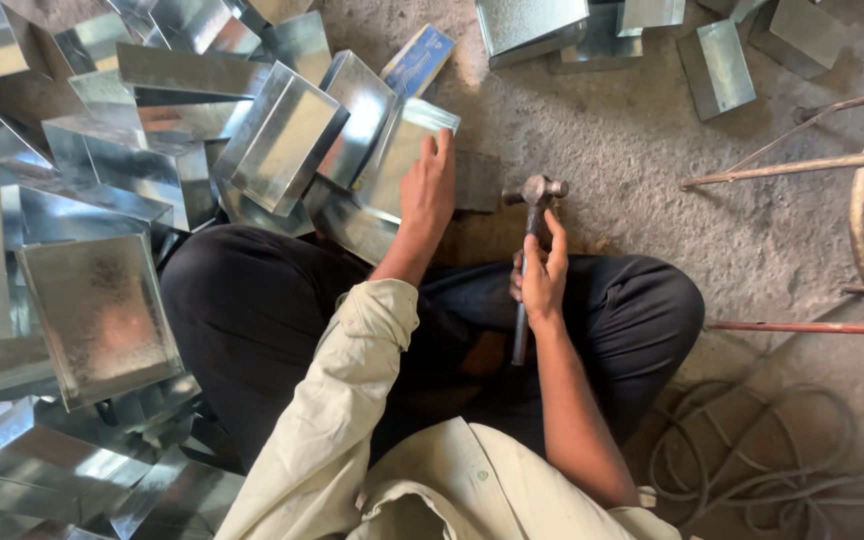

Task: The person sits on the floor surrounded by metal pieces and uses a hammer to strike a small metal block repeatedly. The person holds the block with one hand and strikes it with the hammer in the other hand, occasionally adjusting the block's position.

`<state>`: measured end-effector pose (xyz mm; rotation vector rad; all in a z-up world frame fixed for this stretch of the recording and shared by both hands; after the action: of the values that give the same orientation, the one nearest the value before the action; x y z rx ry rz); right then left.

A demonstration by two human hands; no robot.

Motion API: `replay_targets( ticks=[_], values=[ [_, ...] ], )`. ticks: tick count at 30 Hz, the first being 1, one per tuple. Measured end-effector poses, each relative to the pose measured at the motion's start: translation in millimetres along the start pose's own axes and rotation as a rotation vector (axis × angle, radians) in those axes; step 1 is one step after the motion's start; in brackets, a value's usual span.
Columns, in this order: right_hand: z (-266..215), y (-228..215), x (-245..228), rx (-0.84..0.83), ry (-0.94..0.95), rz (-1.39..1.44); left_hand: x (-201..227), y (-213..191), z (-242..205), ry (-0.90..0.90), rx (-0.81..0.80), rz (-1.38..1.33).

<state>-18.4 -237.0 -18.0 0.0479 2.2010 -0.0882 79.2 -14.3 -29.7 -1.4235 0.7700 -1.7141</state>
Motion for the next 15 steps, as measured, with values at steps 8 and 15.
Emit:
replay_targets(
  ticks=[8,15],
  values=[
    [7,1,2,0.026,-0.064,-0.043,35,17,11,0.659,-0.128,0.286],
    [-25,23,-43,0.01,-0.36,-0.316,-28,20,22,0.418,-0.194,0.223]
  ],
)
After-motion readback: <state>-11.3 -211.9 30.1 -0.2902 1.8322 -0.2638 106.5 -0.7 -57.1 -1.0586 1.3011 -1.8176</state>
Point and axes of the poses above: each hand's wrist, its own z-axis towards the middle knuckle, its own y-axis out of the palm, x = y × z, the point moved 9 cm from there along z, towards the middle knuckle, and after that the axes turned 13 degrees about y, right-handed, at the moved point
